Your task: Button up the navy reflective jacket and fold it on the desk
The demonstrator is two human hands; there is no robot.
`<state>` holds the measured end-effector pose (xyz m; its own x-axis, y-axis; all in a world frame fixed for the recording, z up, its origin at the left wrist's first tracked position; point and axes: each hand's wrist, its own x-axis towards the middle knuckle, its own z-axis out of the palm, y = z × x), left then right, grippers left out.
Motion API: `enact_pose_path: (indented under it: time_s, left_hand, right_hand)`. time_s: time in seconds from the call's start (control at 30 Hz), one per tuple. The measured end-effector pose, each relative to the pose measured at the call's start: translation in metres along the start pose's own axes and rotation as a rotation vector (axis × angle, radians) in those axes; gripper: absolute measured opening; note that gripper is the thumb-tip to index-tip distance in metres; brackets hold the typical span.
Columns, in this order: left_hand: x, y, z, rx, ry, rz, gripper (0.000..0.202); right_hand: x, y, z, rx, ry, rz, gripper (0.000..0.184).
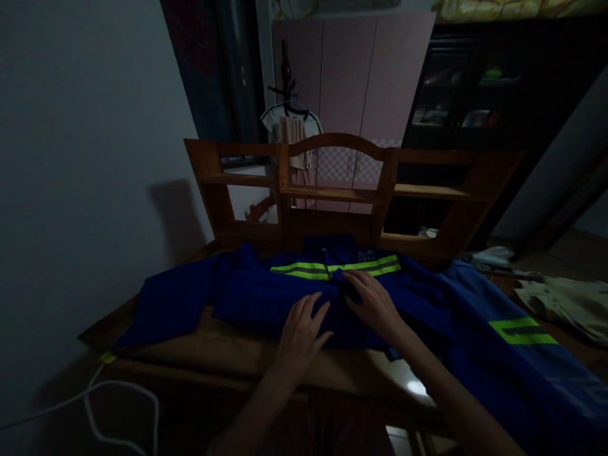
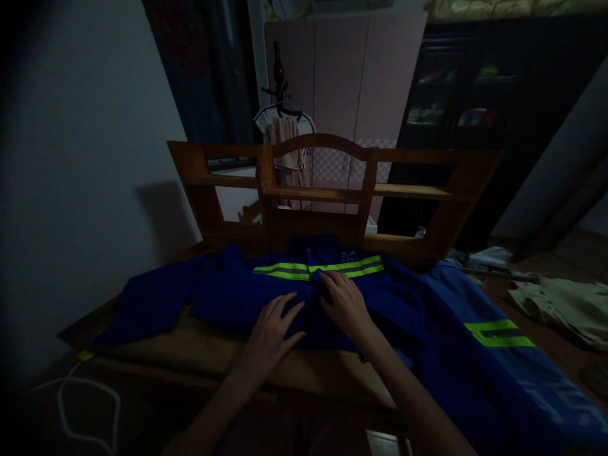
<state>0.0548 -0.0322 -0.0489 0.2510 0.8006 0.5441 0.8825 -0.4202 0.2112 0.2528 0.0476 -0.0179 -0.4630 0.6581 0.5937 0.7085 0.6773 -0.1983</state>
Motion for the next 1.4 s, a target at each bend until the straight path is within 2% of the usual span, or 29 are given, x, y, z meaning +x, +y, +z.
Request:
enact_pose_path:
  time_s: [0.07, 0.17, 0.27, 0.37, 0.43, 0.47, 0.53, 0.6, 0.67, 0.73, 0.8, 0.9, 0.97, 1.07, 1.23, 1.4]
  left_hand:
    - [0.003, -0.002, 0.006, 0.001, -0.039, 0.002, 0.062]
    - [0.008, -0.012, 0.006, -0.047, -0.084, -0.022, 0.07]
    - [0.006, -0.014, 0.002, -0.111, -0.079, -0.025, 0.068]
    - [-0.007, -0.005, 0.0, -0.199, -0.007, -0.069, 0.056]
    - [-0.021, 0.007, 0.001, -0.349, 0.064, -0.196, 0.047]
    - [-0.029, 0.014, 0.002, -0.469, 0.095, -0.304, 0.042]
    - [-0.043, 0.028, 0.005, -0.804, 0.138, -0.577, 0.039]
    - [-0.052, 0.04, 0.009, -1.218, 0.158, -0.829, 0.042]
    - [-0.054, 0.048, 0.014, -1.609, 0.185, -0.984, 0.049]
    - [-0.048, 0.052, 0.017, -1.867, 0.224, -1.068, 0.052]
    - [-0.039, 0.055, 0.019, -1.958, 0.295, -1.169, 0.049]
    - [-0.027, 0.058, 0.022, -1.933, 0.39, -1.321, 0.041]
    - [-0.024, 0.06, 0.025, -1.924, 0.457, -1.314, 0.037]
    - [-0.026, 0.061, 0.032, -1.948, 0.52, -1.185, 0.032]
    - [-0.027, 0.062, 0.037, -1.904, 0.499, -1.076, 0.023]
    - [-0.024, 0.063, 0.033, -1.787, 0.399, -0.971, 0.023]
  right_hand:
    - [0.012, 0.009, 0.02, 0.071, 0.024, 0.048, 0.052]
    - [0.021, 0.022, 0.033, 0.153, 0.085, 0.137, 0.026]
    - [0.015, 0.024, 0.025, 0.255, 0.14, 0.176, 0.005]
    - [-0.004, 0.013, 0.005, 0.488, 0.146, 0.235, 0.013]
    - [-0.021, 0.0, -0.006, 0.615, 0.084, 0.268, 0.018]
    - [-0.029, -0.007, -0.009, 0.657, 0.051, 0.281, 0.02]
    - [-0.045, -0.021, -0.008, 0.719, 0.022, 0.323, 0.022]
    - [-0.057, -0.031, -0.001, 0.764, 0.048, 0.387, 0.024]
    - [-0.064, -0.037, 0.008, 0.787, 0.091, 0.438, 0.025]
    - [-0.068, -0.04, 0.015, 0.776, 0.118, 0.444, 0.024]
    - [-0.068, -0.044, 0.018, 0.73, 0.12, 0.392, 0.018]
    - [-0.069, -0.051, 0.018, 0.638, 0.123, 0.273, 0.013]
    - [-0.072, -0.056, 0.019, 0.586, 0.152, 0.225, 0.013]
    - [-0.078, -0.059, 0.026, 0.526, 0.206, 0.226, 0.011]
    - [-0.084, -0.06, 0.035, 0.445, 0.202, 0.19, 0.011]
    - [-0.083, -0.061, 0.034, 0.433, 0.235, 0.198, 0.011]
